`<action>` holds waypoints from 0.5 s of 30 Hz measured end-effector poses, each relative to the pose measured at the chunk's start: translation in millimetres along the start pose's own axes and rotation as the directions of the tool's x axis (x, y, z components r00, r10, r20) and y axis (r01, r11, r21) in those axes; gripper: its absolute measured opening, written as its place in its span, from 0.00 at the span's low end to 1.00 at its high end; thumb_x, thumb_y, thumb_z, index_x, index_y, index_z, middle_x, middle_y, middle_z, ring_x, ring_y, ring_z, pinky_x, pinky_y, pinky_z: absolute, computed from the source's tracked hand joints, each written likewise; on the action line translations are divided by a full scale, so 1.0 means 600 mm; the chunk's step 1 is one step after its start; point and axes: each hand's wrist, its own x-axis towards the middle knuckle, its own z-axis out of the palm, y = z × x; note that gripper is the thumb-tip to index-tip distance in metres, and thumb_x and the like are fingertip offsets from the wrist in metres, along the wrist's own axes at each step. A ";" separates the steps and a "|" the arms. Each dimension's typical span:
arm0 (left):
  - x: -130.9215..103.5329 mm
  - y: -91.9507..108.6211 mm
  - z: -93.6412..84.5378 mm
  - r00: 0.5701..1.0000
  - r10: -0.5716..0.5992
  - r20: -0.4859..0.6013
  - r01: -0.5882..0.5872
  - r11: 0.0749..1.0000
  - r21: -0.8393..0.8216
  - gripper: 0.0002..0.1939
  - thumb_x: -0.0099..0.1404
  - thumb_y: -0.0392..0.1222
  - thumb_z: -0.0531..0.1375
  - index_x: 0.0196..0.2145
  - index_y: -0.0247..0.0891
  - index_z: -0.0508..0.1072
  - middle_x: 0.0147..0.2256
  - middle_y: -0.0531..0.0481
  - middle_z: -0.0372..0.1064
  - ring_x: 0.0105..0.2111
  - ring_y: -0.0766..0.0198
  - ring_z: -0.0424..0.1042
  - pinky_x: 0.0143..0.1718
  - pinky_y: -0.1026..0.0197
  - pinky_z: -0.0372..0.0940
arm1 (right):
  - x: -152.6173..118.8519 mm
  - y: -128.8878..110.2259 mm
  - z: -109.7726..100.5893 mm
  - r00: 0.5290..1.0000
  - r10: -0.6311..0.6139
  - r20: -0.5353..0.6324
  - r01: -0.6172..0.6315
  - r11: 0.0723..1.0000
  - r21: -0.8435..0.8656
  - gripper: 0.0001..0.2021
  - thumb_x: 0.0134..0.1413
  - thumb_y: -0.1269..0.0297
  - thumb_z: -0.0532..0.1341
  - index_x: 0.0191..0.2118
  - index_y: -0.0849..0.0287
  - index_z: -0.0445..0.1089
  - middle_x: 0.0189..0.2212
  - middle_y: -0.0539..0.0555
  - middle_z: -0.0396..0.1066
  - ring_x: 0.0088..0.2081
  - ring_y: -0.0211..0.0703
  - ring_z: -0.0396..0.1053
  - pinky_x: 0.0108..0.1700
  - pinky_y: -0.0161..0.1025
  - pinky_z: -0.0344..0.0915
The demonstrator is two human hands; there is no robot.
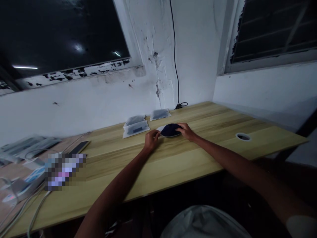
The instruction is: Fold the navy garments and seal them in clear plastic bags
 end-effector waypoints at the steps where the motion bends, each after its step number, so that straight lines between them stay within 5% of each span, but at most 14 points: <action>1: 0.001 -0.006 0.001 1.000 -0.013 0.000 0.013 1.000 -0.016 0.13 0.67 0.46 0.56 0.32 0.37 0.75 0.29 0.48 0.75 0.29 0.63 0.74 0.35 0.63 0.66 | 0.004 0.004 0.001 0.998 0.059 -0.031 -0.056 0.994 0.098 0.13 0.43 0.63 0.61 0.36 0.60 0.77 0.34 0.51 0.77 0.39 0.49 0.73 0.47 0.44 0.66; 4: 0.005 -0.026 0.001 0.996 -0.087 0.004 0.087 0.996 -0.026 0.12 0.66 0.46 0.57 0.31 0.37 0.75 0.28 0.49 0.76 0.29 0.63 0.75 0.34 0.63 0.66 | 0.018 0.010 -0.002 0.968 0.205 -0.146 -0.143 0.924 0.356 0.12 0.37 0.60 0.64 0.31 0.60 0.75 0.29 0.50 0.77 0.36 0.49 0.73 0.44 0.44 0.68; 6: 0.008 -0.036 -0.002 0.988 -0.151 -0.015 0.151 0.988 0.015 0.12 0.65 0.47 0.57 0.31 0.36 0.75 0.29 0.48 0.76 0.30 0.62 0.75 0.34 0.63 0.66 | 0.025 0.006 -0.012 0.934 0.230 -0.272 -0.094 0.896 0.434 0.14 0.36 0.58 0.66 0.33 0.60 0.74 0.31 0.52 0.77 0.37 0.49 0.73 0.44 0.45 0.68; 10: 0.010 -0.042 -0.002 0.976 -0.212 -0.055 0.219 0.959 0.181 0.12 0.66 0.43 0.55 0.35 0.34 0.77 0.33 0.45 0.77 0.33 0.60 0.75 0.38 0.59 0.67 | 0.016 -0.019 -0.034 0.860 -0.005 -0.510 0.100 0.982 0.158 0.19 0.47 0.53 0.64 0.43 0.60 0.74 0.40 0.54 0.77 0.44 0.49 0.72 0.51 0.46 0.66; 12: 0.009 -0.043 0.003 0.981 -0.192 -0.014 0.189 0.952 0.241 0.13 0.66 0.39 0.53 0.40 0.34 0.77 0.38 0.43 0.77 0.37 0.59 0.75 0.43 0.57 0.67 | -0.003 -0.036 -0.034 0.891 -0.141 -0.432 0.126 0.990 -0.062 0.19 0.51 0.52 0.64 0.44 0.60 0.74 0.42 0.55 0.76 0.45 0.50 0.72 0.52 0.46 0.65; 15: 0.007 -0.045 0.011 0.989 -0.135 0.062 0.115 0.961 0.253 0.15 0.65 0.37 0.54 0.46 0.35 0.74 0.48 0.42 0.74 0.47 0.56 0.73 0.52 0.54 0.65 | -0.035 -0.056 -0.014 0.986 -0.157 0.057 0.166 0.963 -0.213 0.21 0.45 0.53 0.69 0.45 0.58 0.76 0.43 0.55 0.77 0.45 0.51 0.73 0.51 0.45 0.66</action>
